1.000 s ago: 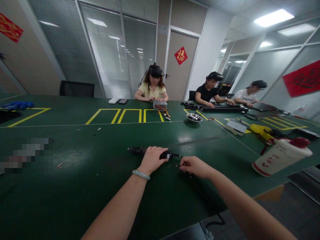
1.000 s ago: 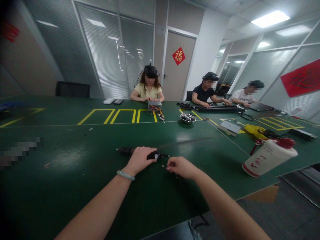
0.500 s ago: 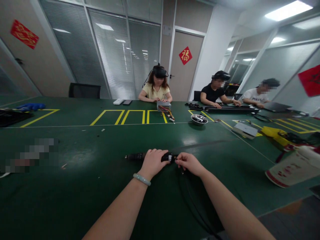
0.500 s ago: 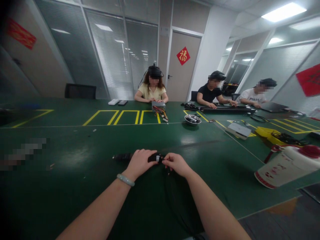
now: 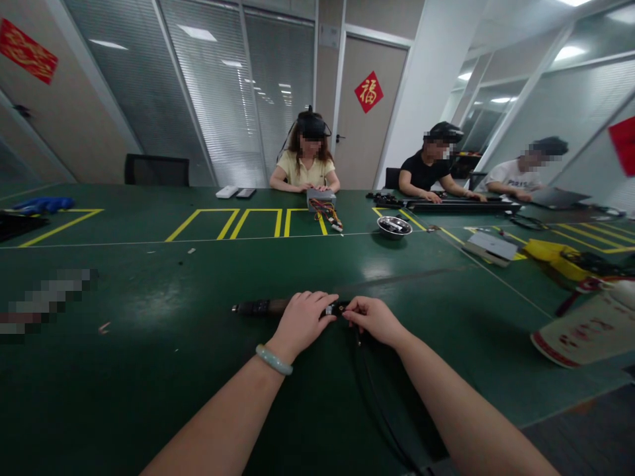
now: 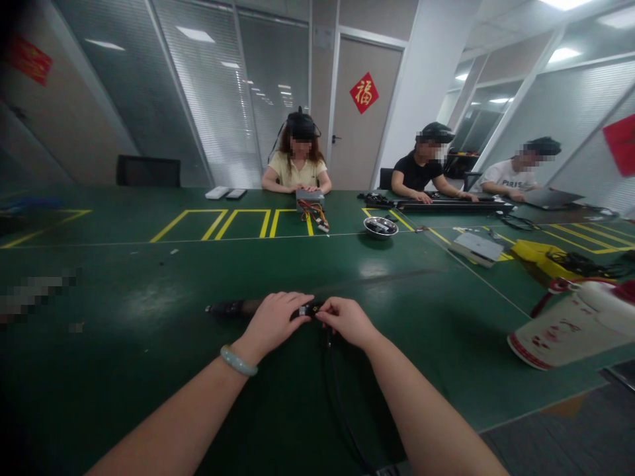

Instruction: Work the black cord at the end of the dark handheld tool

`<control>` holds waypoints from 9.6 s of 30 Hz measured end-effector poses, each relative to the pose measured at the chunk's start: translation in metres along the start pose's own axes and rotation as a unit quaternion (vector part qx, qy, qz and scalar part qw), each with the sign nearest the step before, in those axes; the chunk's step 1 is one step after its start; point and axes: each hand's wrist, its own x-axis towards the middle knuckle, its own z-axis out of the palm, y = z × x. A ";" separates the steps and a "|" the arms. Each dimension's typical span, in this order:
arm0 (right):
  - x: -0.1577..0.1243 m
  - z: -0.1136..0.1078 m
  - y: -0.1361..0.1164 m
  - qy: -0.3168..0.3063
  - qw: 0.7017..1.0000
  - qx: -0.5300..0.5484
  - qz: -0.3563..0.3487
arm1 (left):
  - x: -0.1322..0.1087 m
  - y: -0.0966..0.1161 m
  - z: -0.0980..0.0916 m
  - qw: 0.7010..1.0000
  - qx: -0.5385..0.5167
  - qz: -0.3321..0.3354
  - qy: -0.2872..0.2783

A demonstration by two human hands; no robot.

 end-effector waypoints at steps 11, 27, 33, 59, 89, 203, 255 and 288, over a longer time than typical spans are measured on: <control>-0.004 0.003 0.000 -0.023 1.000 0.002 0.020 | -0.007 0.001 -0.003 0.999 0.040 0.006 -0.008; -0.010 0.010 -0.007 -0.106 0.992 0.055 0.043 | -0.006 0.019 0.004 0.999 0.035 0.017 -0.009; -0.014 0.009 -0.012 -0.164 0.984 0.030 0.060 | -0.005 0.020 0.001 0.998 0.037 0.033 -0.035; -0.011 -0.004 -0.008 0.057 0.981 -0.186 0.019 | -0.004 0.022 0.007 0.999 0.013 0.031 -0.003; -0.012 0.007 -0.007 0.059 0.981 -0.184 -0.032 | -0.006 0.026 0.006 0.999 -0.006 0.025 0.029; -0.010 0.008 -0.004 0.057 0.990 -0.126 -0.002 | -0.003 0.024 0.012 0.999 -0.034 0.026 0.030; -0.007 0.008 0.000 0.057 0.992 -0.116 0.013 | -0.003 0.025 0.013 0.999 -0.032 0.005 0.030; -0.006 0.011 -0.003 0.055 0.993 -0.102 0.027 | -0.003 0.025 0.011 0.999 -0.014 0.025 0.016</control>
